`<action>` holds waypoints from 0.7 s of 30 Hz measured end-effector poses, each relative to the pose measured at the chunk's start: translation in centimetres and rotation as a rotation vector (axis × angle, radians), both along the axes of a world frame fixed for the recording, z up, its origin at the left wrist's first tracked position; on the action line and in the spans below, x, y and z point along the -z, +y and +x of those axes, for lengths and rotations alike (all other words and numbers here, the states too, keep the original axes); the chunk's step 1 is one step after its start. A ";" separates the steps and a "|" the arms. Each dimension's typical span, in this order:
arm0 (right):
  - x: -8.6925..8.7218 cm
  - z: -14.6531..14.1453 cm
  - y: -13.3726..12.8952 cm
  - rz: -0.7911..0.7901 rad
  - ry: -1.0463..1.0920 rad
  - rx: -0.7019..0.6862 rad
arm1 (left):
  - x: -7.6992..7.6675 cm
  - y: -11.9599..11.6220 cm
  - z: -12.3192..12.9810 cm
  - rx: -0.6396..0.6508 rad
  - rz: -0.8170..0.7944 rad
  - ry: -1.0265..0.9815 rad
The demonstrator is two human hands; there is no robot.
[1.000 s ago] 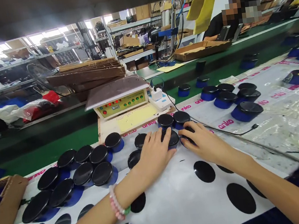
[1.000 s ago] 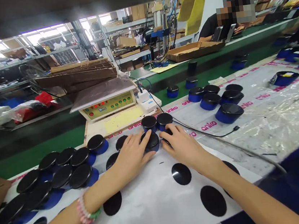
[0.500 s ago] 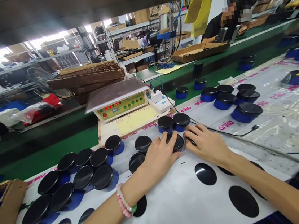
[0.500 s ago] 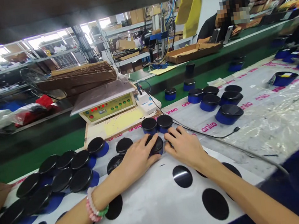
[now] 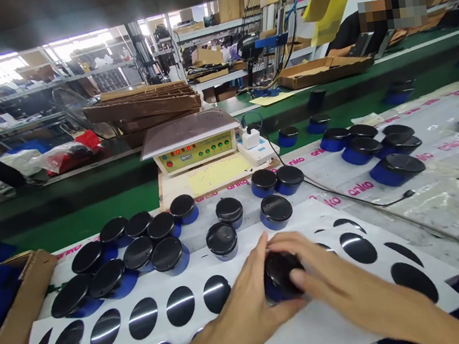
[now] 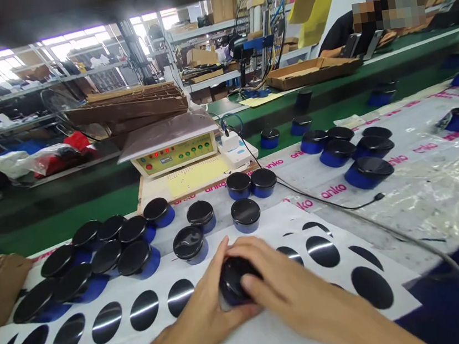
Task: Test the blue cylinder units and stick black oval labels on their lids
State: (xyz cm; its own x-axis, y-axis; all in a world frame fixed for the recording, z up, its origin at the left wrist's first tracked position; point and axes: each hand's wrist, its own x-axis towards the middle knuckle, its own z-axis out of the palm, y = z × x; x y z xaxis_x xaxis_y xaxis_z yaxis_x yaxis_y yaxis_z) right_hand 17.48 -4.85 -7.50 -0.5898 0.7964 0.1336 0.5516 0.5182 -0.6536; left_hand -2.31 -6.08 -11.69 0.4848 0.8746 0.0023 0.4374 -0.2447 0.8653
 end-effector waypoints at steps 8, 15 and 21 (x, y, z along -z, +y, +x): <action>2.4 4.7 1.5 0.050 -0.251 -0.108 | 0.2 0.4 -0.5 -0.005 -0.017 0.007; 1.5 4.8 2.0 0.029 -0.323 -0.226 | 0.1 0.2 -0.2 -0.016 -0.019 0.041; 0.2 4.8 3.0 0.014 -0.341 -0.311 | 0.3 0.3 -0.3 -0.021 0.004 0.048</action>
